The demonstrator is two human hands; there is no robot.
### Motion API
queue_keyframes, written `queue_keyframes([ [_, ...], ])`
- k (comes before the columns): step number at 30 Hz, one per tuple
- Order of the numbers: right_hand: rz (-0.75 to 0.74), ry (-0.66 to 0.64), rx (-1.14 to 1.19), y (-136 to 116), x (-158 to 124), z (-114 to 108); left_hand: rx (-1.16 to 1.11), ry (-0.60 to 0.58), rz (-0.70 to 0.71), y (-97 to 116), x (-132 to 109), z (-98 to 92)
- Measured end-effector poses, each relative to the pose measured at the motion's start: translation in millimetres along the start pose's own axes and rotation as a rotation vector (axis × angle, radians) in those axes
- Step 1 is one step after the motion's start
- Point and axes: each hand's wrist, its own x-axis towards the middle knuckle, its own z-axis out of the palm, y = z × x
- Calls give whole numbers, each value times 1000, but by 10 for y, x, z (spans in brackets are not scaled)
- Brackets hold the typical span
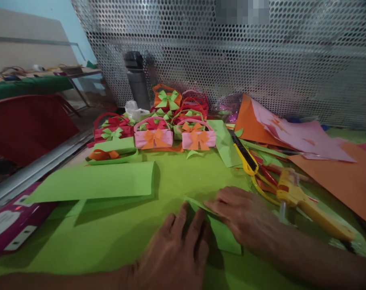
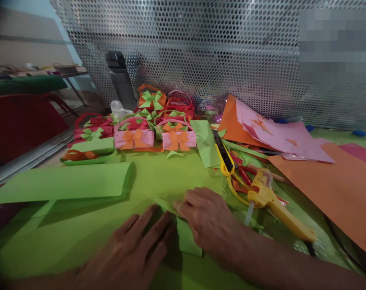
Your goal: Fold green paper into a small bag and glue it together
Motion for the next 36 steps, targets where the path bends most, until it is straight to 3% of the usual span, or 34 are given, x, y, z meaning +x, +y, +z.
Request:
queue_keyframes([
  [6, -35, -30, -134, -51, -48, -19, -16, -15, -39, 4, -26, -16],
  [16, -89, 5, -206, -105, -30, -70, 38, 73, -37, 41, -51, 19],
  [25, -157, 109, -335, -192, -22, -36, -37, -11, -131, 65, -11, -51],
  [32, -152, 136, -341, -221, -30, 46, 66, 62, -102, 92, -55, -8],
  [36, -107, 166, -314, -265, -32, 44, 95, 131, -40, 67, -120, -83],
])
